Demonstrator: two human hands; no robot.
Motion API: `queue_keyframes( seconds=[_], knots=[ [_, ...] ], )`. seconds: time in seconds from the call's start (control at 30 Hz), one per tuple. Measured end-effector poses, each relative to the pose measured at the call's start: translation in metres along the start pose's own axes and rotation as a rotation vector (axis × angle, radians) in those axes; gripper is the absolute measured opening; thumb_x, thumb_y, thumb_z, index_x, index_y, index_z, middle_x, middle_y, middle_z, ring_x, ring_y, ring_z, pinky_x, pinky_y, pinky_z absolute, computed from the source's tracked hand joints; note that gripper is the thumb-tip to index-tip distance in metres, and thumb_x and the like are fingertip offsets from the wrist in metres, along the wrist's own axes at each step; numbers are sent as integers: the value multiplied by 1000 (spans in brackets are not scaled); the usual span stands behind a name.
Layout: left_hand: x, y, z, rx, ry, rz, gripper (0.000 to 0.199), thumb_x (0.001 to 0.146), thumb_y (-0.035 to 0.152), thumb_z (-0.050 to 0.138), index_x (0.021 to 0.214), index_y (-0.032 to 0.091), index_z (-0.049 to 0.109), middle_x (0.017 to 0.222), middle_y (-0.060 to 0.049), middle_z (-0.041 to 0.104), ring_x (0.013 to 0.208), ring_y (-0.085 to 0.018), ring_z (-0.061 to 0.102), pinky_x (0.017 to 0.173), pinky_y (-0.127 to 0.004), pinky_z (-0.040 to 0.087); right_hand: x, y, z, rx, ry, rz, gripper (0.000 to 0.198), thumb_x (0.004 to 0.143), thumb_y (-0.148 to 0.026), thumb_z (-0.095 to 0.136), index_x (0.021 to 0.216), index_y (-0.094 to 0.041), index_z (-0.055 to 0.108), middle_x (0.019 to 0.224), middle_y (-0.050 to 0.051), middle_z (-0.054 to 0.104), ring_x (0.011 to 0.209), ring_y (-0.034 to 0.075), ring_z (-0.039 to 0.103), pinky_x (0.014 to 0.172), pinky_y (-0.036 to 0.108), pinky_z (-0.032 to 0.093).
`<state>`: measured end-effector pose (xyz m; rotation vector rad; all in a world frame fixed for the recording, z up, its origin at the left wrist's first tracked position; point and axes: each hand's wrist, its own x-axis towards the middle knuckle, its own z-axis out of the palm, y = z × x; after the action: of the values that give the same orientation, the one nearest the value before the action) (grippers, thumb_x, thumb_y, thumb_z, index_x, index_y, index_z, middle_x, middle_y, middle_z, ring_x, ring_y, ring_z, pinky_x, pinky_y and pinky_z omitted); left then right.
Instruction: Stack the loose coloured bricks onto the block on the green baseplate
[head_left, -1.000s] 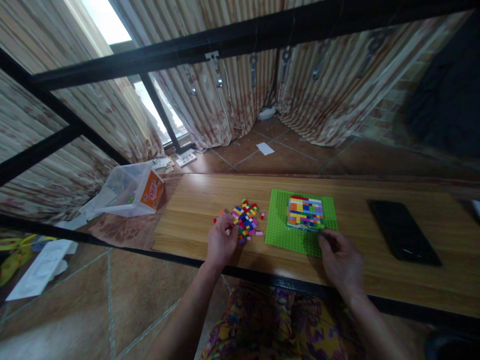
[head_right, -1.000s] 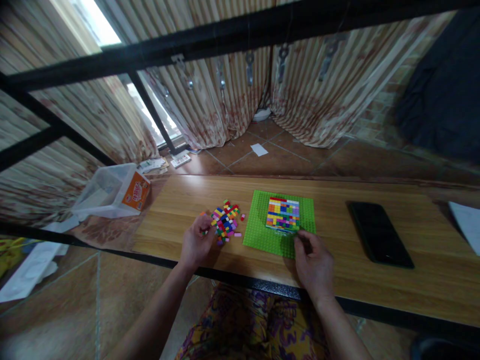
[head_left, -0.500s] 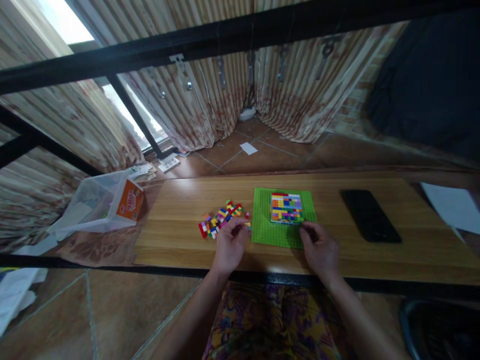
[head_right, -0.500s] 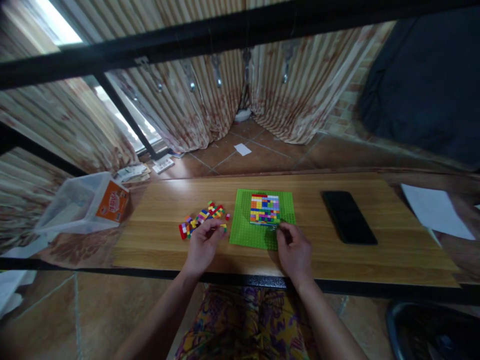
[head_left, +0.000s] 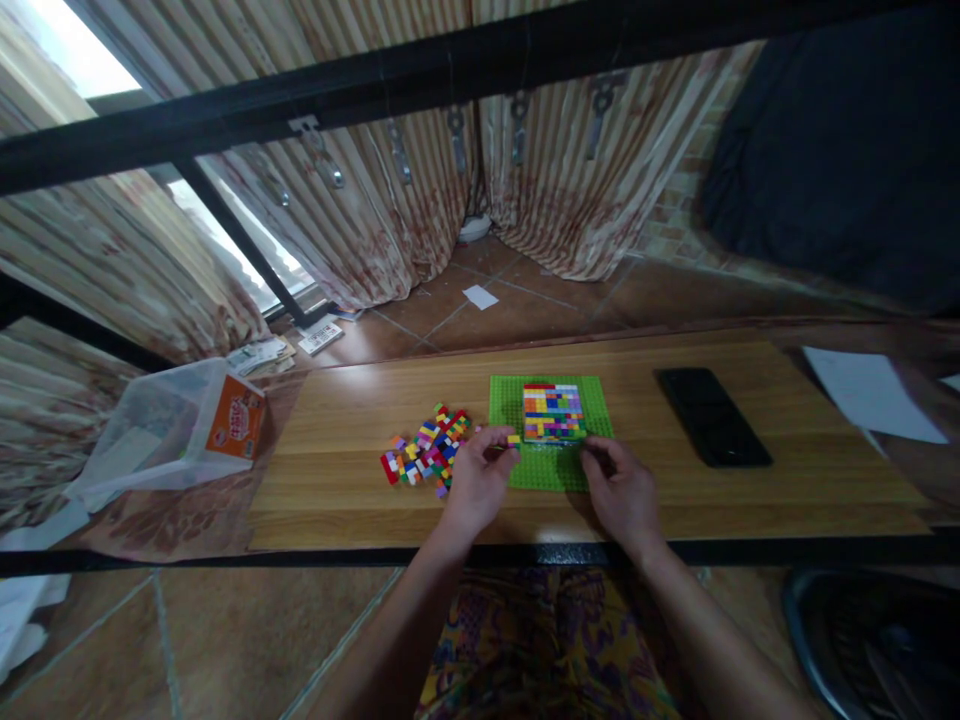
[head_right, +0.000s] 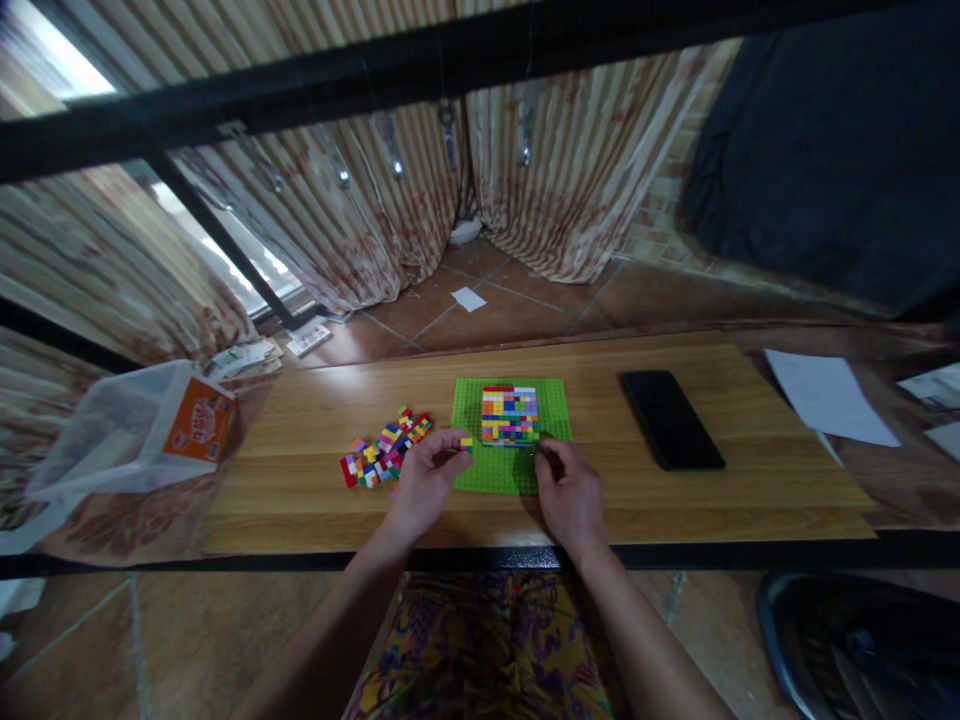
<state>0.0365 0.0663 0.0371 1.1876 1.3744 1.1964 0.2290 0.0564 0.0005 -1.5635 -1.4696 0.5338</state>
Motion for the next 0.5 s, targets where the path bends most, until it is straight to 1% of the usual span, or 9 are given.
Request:
queue_keyframes(
  seconds=[0.1, 0.3, 0.5],
  knots=[
    [3, -3, 2, -19, -2, 14, 23, 70, 11, 63, 91, 18, 71, 76, 0, 65, 67, -12, 58, 63, -22, 45, 0, 1, 0, 8, 0, 9, 30, 86, -43, 50, 96, -18, 64, 92, 10, 69, 79, 23, 64, 75, 38, 51],
    [7, -4, 6, -20, -8, 19, 24, 71, 11, 62, 92, 18, 70, 76, 0, 64, 67, -12, 58, 62, -22, 44, 0, 0, 0, 2, -1, -4, 28, 86, -41, 50, 95, -18, 64, 93, 10, 69, 82, 23, 65, 76, 38, 51],
    [8, -2, 9, -18, 3, 31, 19, 70, 9, 63, 87, 17, 65, 76, -1, 65, 70, -13, 61, 65, -23, 47, 0, 0, 1, 2, -4, -4, 28, 86, -42, 50, 95, -19, 64, 94, 10, 69, 84, 24, 64, 77, 39, 51]
  ],
)
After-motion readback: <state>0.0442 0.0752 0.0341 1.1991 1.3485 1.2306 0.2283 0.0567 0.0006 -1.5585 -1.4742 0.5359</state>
